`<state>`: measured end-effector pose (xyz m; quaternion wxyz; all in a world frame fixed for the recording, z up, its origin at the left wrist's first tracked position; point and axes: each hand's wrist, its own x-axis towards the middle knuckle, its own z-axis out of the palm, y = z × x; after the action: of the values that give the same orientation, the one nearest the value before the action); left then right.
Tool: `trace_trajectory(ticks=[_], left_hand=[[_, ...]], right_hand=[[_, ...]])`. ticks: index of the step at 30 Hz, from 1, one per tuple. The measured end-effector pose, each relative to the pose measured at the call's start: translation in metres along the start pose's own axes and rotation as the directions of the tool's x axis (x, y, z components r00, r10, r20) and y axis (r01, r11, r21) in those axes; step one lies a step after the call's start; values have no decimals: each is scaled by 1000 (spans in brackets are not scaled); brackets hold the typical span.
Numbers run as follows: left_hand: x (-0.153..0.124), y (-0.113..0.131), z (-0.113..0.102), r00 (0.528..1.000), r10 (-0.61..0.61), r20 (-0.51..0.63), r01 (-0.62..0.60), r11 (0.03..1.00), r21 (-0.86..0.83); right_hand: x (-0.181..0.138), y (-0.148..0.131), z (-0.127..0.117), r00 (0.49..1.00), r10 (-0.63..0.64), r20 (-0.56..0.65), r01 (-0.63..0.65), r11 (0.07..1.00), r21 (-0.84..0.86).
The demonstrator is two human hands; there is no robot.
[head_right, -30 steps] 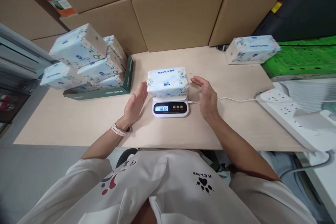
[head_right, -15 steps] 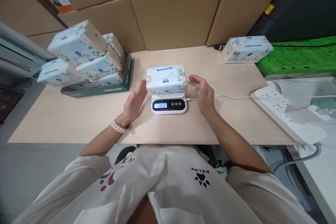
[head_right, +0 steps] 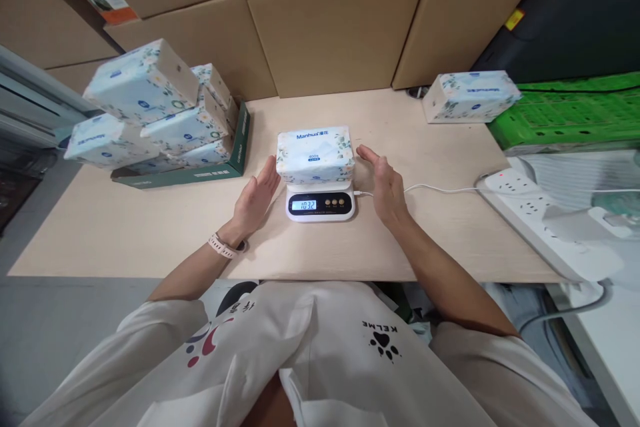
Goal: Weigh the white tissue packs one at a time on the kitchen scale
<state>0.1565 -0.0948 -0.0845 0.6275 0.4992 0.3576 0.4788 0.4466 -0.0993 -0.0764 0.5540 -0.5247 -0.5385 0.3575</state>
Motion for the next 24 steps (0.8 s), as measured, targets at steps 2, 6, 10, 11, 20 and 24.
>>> trace_trajectory(ticks=[2, 6, 10, 11, 20, 24], left_hand=[[0, 0, 0, 1000, -2, -3, 2, 1000, -6], [0, 1, 0, 1000, -7, -1, 7, 1000, -15], [0, 1, -1, 1000, -3, -7, 3, 1000, -19], [1, 1, -1, 1000, -2, -10, 2, 1000, -19], [3, 2, 2, 1000, -8, -19, 8, 1000, -10], [6, -2, 3, 999, 6, -35, -7, 1000, -14]], right_hand=[[0, 2, 0, 1000, 4, 13, -4, 1000, 16], [0, 8, -1, 1000, 1, 26, -2, 999, 47], [-1, 11, -3, 999, -4, 34, 2, 999, 52], [0, 12, -3, 999, -6, 35, 5, 999, 46], [0, 6, 0, 999, 38, -10, -37, 999, 19], [3, 6, 2, 998, 41, -42, -40, 999, 17]])
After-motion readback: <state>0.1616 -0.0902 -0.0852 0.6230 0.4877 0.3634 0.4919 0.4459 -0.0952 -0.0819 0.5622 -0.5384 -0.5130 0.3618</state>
